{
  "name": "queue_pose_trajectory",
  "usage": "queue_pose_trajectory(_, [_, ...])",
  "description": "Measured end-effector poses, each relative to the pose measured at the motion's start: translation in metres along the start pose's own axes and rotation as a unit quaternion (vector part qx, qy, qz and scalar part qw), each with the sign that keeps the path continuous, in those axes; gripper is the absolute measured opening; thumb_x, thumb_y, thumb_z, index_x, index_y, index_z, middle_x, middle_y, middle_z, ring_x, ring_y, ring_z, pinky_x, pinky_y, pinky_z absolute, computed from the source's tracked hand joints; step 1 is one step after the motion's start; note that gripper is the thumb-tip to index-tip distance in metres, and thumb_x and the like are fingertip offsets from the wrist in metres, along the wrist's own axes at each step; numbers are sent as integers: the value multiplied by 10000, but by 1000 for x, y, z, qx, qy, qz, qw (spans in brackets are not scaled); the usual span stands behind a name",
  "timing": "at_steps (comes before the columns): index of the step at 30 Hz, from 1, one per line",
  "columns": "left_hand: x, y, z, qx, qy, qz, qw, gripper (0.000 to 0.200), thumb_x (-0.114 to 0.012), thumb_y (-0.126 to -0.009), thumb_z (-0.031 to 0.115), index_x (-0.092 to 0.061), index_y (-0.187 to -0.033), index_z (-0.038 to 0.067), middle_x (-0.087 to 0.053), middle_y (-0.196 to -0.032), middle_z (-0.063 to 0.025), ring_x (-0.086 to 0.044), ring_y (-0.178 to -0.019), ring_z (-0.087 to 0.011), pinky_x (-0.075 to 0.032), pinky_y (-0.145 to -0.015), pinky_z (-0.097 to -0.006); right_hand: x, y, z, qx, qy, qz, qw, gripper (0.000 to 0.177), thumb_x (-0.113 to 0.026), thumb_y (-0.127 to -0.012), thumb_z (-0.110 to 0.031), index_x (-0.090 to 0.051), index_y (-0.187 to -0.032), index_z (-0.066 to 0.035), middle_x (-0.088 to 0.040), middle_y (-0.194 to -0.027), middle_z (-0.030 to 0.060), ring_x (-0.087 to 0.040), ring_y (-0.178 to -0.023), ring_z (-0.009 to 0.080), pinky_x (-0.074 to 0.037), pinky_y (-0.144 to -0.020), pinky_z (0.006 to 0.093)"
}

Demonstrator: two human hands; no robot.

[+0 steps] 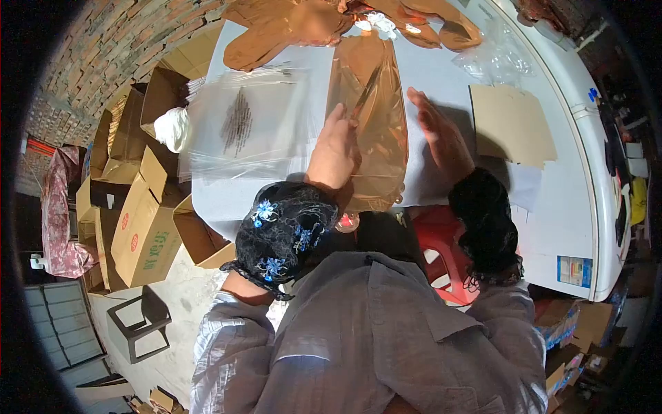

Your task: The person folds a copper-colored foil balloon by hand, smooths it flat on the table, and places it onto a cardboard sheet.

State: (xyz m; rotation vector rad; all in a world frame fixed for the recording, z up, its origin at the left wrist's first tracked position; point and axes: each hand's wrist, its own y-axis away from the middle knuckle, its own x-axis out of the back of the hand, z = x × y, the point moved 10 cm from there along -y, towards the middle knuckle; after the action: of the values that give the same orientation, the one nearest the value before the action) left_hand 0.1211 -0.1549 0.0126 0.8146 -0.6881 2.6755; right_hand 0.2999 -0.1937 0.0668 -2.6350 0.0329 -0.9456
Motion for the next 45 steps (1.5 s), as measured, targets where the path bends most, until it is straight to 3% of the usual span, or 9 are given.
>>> queue_pose_trajectory(4, [-1,0,-3,8,4,-9,1000,450,-541,-770,-137,-547,-1206,-26,-396,-1484,-225,-446,-1314,-417,-408,-1078,-384,-5,0,8,13,5,-9,1000,503,-361,-1060,-334,-426,-1400,31,-427,-1469,246,-371,-1399,374,-283,-1165,421])
queue_pose_trajectory(7, [0,0,-1,12,14,-6,1000,452,-530,-766,-145,-545,-1204,-34,-405,-1476,-231,-445,-1315,-420,-411,-1075,-387,-14,0,11,45,40,-15,998,482,-467,-1018,-262,-447,-1383,53,-463,-1437,249,-406,-1377,369,-313,-1151,436])
queue_pose_trajectory(10, [0,-1,-2,1,5,0,1000,447,-524,-765,-146,-544,-1199,-40,-409,-1471,-240,-449,-1310,-426,-416,-1070,-395,-30,5,-21,218,247,6,944,476,-559,-959,-194,-487,-1350,68,-496,-1403,246,-447,-1342,378,-342,-1131,449])
queue_pose_trajectory(13, [0,-1,0,-16,-9,8,1000,453,-515,-764,-146,-536,-1204,-41,-408,-1468,-247,-455,-1304,-432,-424,-1063,-402,-36,5,-37,172,172,-2,970,465,-599,-938,-191,-525,-1325,57,-505,-1400,232,-458,-1327,398,-356,-1117,471])
queue_pose_trajectory(24, [3,-4,1,-3,-11,2,1000,459,-589,-714,-129,-548,-1158,-21,-403,-1455,-280,-449,-1289,-451,-430,-1050,-436,-67,7,-36,206,201,-28,957,535,-630,-925,-253,-504,-1360,33,-495,-1425,208,-445,-1341,403,-358,-1111,497])
queue_pose_trajectory(27, [7,-3,4,-4,-32,29,999,450,-533,-756,-137,-584,-1176,15,-437,-1452,-229,-513,-1241,-431,-483,-991,-420,-68,8,-36,206,204,-31,956,544,-636,-917,-256,-505,-1355,38,-492,-1427,210,-446,-1340,404,-357,-1112,498])
queue_pose_trajectory(30, [10,-4,10,5,-38,21,999,380,-575,-741,-99,-571,-1101,24,-406,-1463,-256,-541,-1165,-457,-499,-925,-465,-69,8,-36,206,206,-33,956,549,-642,-912,-265,-510,-1345,45,-491,-1426,210,-447,-1337,406,-358,-1111,501])
queue_pose_trajectory(39, [11,-5,11,1,-32,29,999,345,-548,-792,-135,-626,-1094,13,-450,-1461,-214,-554,-1229,-391,-507,-959,-400,-75,13,-37,225,219,-32,949,552,-671,-877,-265,-534,-1293,71,-501,-1411,219,-466,-1317,417,-366,-1106,506])
queue_pose_trajectory(45, [17,-6,-3,10,153,22,988,389,-445,-841,-175,-614,-1136,14,-473,-1466,-169,-528,-1283,-295,-470,-979,-351,-72,13,-38,223,222,-18,949,547,-680,-869,-265,-540,-1288,57,-509,-1405,212,-472,-1314,409,-372,-1100,499])
